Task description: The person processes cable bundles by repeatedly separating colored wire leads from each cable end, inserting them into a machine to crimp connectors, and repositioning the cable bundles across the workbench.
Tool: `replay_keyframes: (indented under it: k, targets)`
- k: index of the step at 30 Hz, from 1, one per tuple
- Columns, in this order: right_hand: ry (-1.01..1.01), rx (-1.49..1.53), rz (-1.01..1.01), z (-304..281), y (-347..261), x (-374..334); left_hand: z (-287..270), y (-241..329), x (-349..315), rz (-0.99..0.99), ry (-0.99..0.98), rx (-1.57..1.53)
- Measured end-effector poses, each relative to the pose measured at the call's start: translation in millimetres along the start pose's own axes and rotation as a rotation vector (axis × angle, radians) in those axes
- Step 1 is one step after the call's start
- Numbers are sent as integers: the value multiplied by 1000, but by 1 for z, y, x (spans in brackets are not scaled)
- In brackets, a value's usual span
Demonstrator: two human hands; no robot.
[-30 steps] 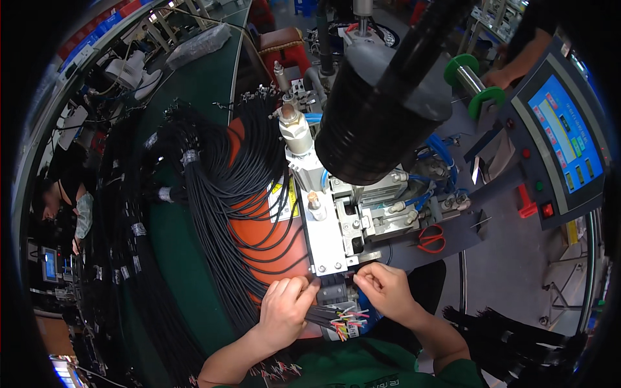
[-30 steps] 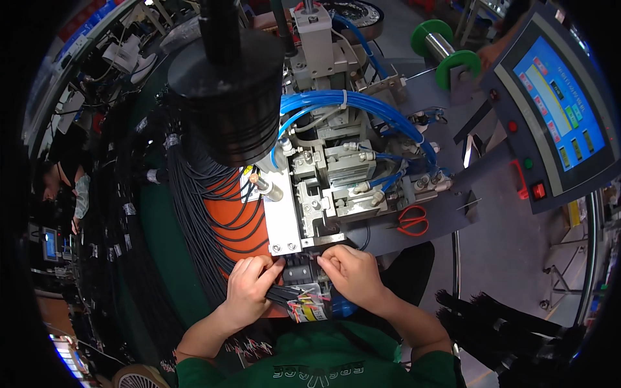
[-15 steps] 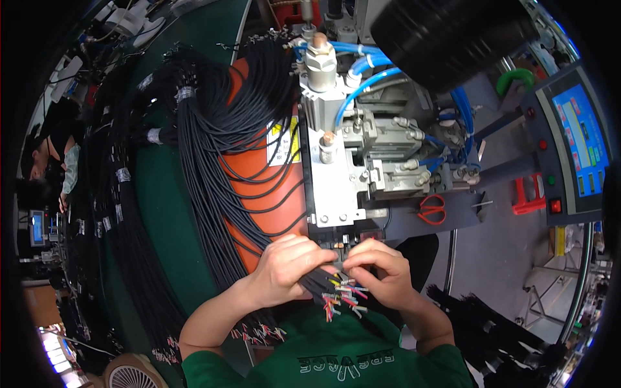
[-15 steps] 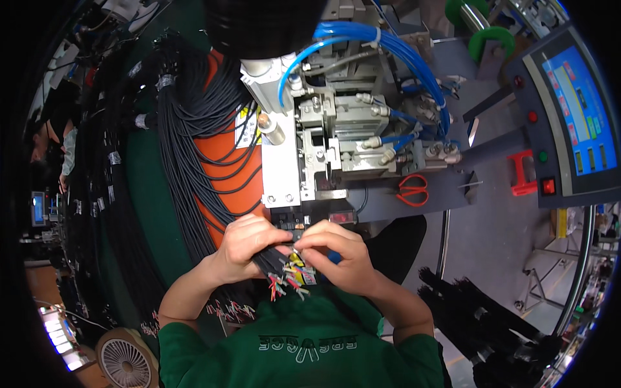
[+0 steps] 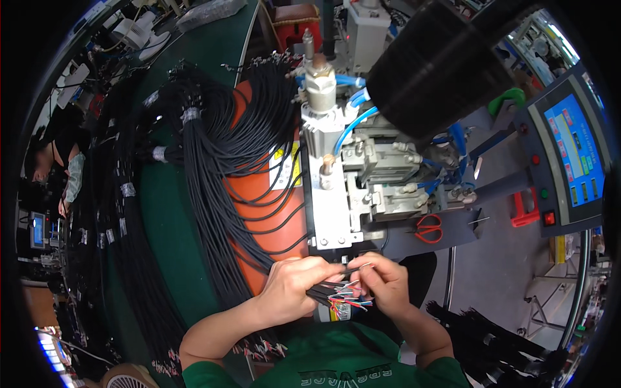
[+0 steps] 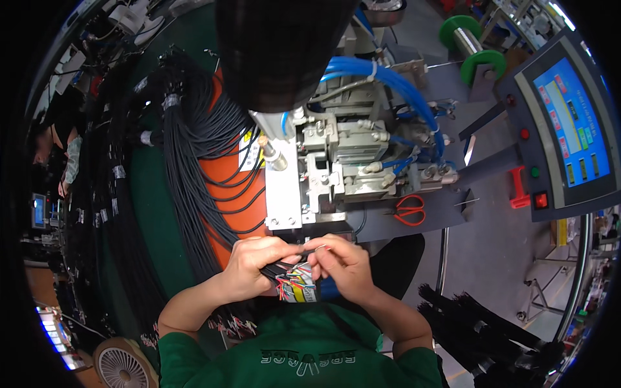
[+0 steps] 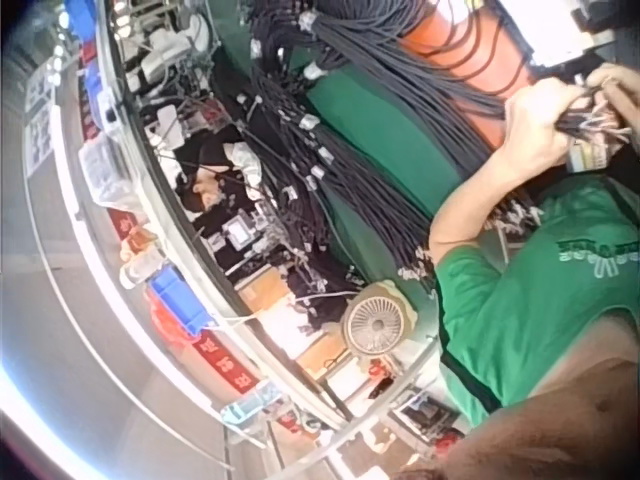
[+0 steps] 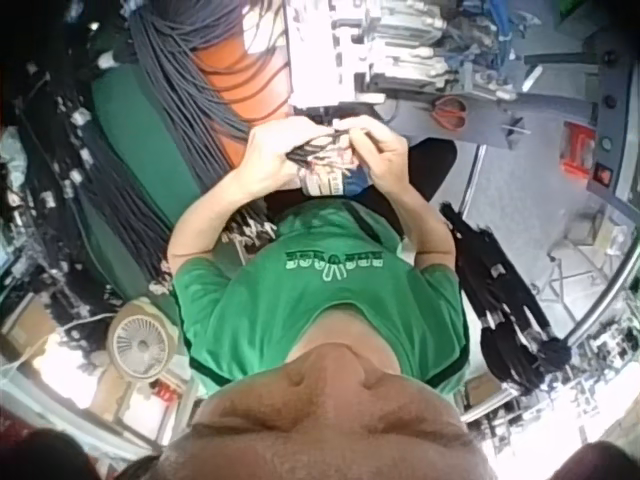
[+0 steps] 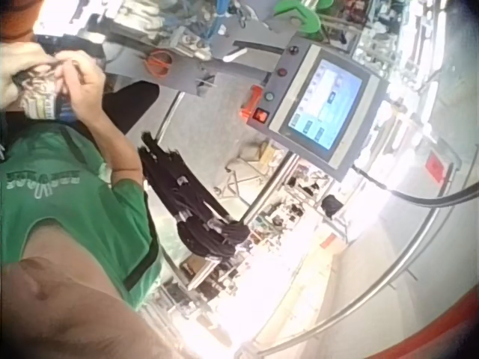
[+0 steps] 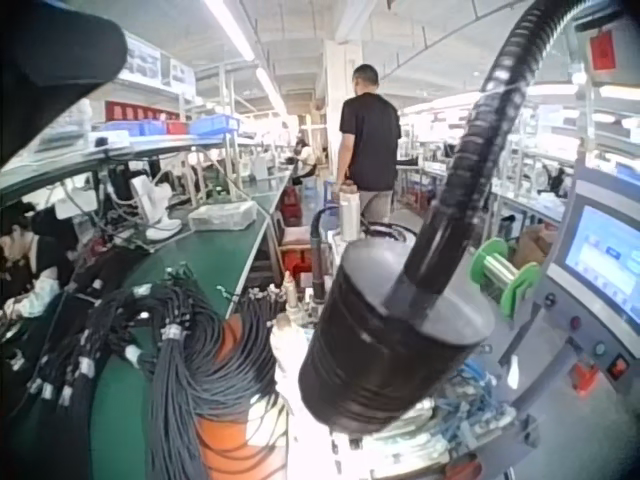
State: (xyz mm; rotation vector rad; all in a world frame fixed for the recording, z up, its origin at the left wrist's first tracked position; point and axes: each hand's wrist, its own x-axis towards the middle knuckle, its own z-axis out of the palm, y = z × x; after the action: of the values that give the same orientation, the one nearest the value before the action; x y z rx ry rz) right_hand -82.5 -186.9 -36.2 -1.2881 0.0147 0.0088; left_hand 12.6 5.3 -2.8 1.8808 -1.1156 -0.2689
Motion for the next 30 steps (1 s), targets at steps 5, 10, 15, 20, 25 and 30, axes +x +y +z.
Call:
replay_keyframes:
  k: [5,10,15,20,25,30]
  targets:
    - [60,441,239,-2,10,4,5,-3,-3,201,23,306]
    - [-15,520,401,1,11,8,15,1,-10,375,80,535]
    - [140,90,5,13,18,2,13,1,1,173,29,325]
    - [135,-932,-615,23,10,6,16,-1,4,75,223,115]
    - [4,100,-63,-2,17,11,14,-3,3,158,149,212]
    - [-70,395,192,-10,9,11,15,-5,1,141,114,116]
